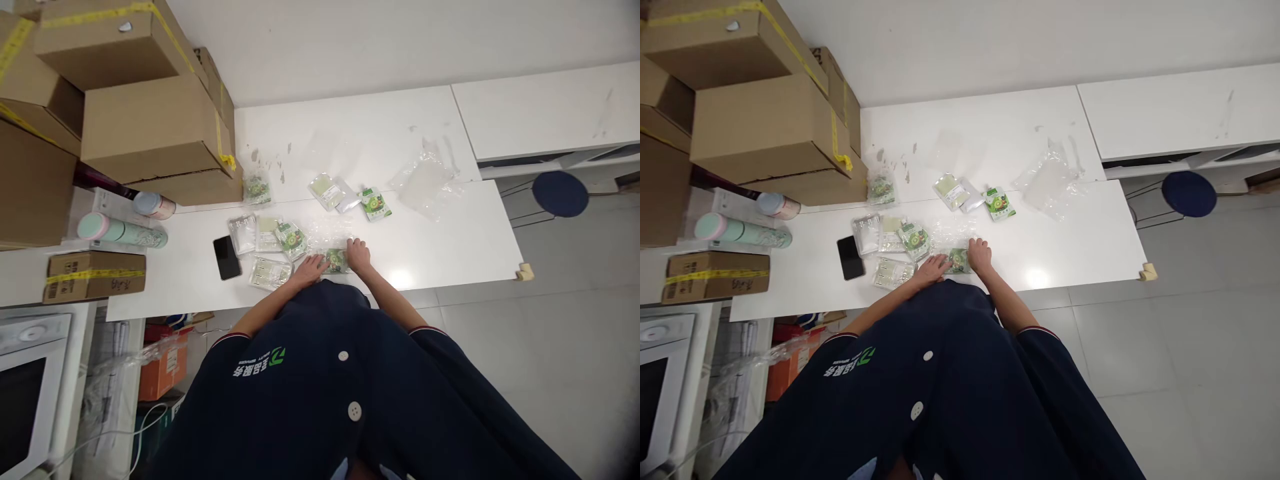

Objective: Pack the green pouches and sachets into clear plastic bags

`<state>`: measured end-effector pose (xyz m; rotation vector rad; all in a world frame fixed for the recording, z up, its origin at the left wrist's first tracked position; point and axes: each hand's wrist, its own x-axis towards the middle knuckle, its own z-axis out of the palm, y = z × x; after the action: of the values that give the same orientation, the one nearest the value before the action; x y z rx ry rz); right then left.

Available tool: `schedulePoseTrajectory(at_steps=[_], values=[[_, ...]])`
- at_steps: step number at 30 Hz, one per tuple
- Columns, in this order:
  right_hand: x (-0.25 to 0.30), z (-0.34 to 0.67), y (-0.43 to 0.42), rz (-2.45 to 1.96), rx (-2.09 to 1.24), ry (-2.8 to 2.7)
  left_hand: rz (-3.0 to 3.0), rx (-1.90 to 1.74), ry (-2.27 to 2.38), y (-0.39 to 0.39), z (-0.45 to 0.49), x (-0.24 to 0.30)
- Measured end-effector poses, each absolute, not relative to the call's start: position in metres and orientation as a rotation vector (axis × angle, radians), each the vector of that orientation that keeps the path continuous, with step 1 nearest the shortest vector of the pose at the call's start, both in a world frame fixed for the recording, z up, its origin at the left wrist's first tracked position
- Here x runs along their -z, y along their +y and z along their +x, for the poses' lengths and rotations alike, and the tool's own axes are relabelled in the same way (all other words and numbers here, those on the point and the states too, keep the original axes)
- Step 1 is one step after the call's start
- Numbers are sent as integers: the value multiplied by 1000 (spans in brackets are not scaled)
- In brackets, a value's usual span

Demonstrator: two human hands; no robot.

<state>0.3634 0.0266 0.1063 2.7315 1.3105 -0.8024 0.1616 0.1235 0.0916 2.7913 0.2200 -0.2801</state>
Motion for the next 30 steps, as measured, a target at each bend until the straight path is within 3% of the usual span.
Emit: schedulePoseTrajectory(at_steps=[3, 6, 11, 14, 19, 21, 25, 30], values=[[-105, 354, 5, 2639, 623, 1738, 2852, 397, 286, 117, 169, -83], [-93, 348, -21, 2431, 651, 2086, 2860, 411, 369, 111, 178, -80], [-77, 354, -40, 2533, 629, 2088, 2791, 417, 458, 111, 185, -95], [-84, 370, -33, 2610, 827, 2084, 2590, 424, 513, 127, 191, -111], [-101, 403, -6, 2821, 1645, 1652, 2348, 394, 624, 178, 220, -126], [-102, 413, 7, 2876, 1821, 1396, 2330, 340, 676, 197, 236, -127], [-95, 421, 27, 2976, 1764, 1114, 2298, 179, 866, 216, 255, -122], [-91, 409, 38, 3076, 1426, 837, 2248, 123, 1228, 213, 252, -112]])
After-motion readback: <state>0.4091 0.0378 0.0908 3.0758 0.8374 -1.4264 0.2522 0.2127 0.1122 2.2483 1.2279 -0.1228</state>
